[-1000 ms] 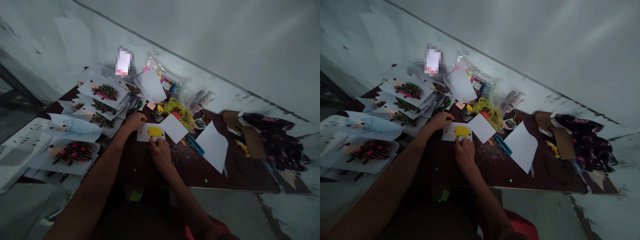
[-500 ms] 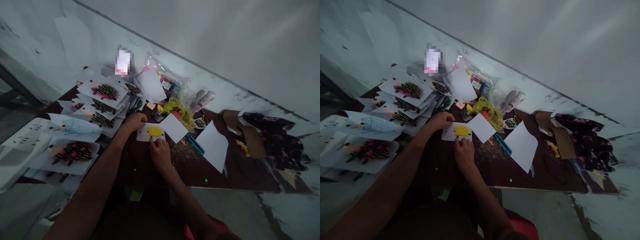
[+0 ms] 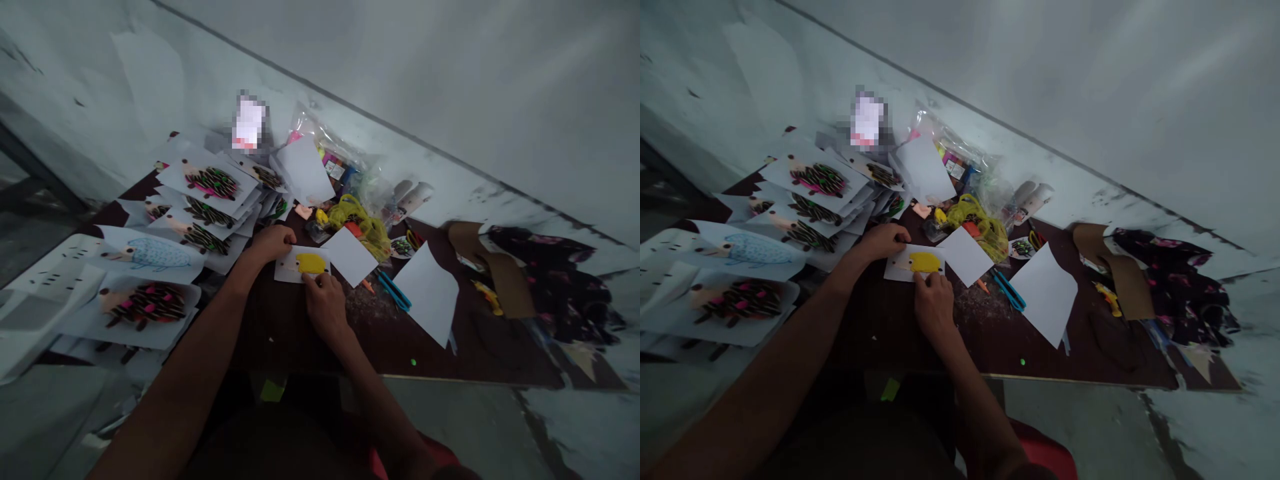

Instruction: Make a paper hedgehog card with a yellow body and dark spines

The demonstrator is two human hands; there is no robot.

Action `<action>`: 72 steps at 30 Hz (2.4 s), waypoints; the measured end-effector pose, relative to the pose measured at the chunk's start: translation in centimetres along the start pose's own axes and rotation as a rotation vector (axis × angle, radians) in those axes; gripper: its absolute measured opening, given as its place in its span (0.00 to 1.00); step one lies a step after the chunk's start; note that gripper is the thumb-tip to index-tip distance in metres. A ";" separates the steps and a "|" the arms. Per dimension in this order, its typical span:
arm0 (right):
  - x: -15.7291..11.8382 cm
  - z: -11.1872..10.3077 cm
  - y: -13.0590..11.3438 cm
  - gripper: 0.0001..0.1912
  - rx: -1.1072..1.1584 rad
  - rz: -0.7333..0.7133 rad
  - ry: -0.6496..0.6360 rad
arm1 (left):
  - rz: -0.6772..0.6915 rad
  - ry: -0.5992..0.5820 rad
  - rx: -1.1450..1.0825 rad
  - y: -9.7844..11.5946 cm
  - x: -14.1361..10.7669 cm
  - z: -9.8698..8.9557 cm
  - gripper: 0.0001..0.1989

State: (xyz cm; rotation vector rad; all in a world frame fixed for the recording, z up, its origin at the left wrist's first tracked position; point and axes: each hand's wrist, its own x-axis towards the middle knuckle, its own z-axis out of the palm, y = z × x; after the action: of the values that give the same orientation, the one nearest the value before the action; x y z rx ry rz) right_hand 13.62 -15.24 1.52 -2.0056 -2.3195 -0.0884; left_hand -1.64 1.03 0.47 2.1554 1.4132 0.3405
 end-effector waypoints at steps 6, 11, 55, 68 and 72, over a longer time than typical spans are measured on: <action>0.3 -0.1 -0.1 0.16 0.061 0.013 0.024 | -0.006 -0.007 -0.012 0.1 -0.1 -0.1 0.16; 0.0 -0.2 0.4 0.18 0.125 0.033 0.067 | -0.005 -0.007 -0.017 0.2 -0.1 -0.2 0.15; 7.6 -0.9 3.6 0.11 1.385 0.237 0.331 | 0.225 -0.019 -0.986 2.9 -1.2 -0.5 0.15; 7.5 -1.7 3.0 0.12 1.428 0.235 0.292 | 0.219 -0.065 -1.302 3.4 -1.7 -0.7 0.12; 7.5 -1.6 2.9 0.13 1.457 0.244 0.273 | 0.207 -0.292 -1.466 3.5 -2.0 -0.8 0.16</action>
State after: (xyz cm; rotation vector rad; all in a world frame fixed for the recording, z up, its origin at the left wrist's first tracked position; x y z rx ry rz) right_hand 15.43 -7.60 3.79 -1.2589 -1.1666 0.9492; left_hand -0.20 -1.62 3.22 1.0142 0.4042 0.7764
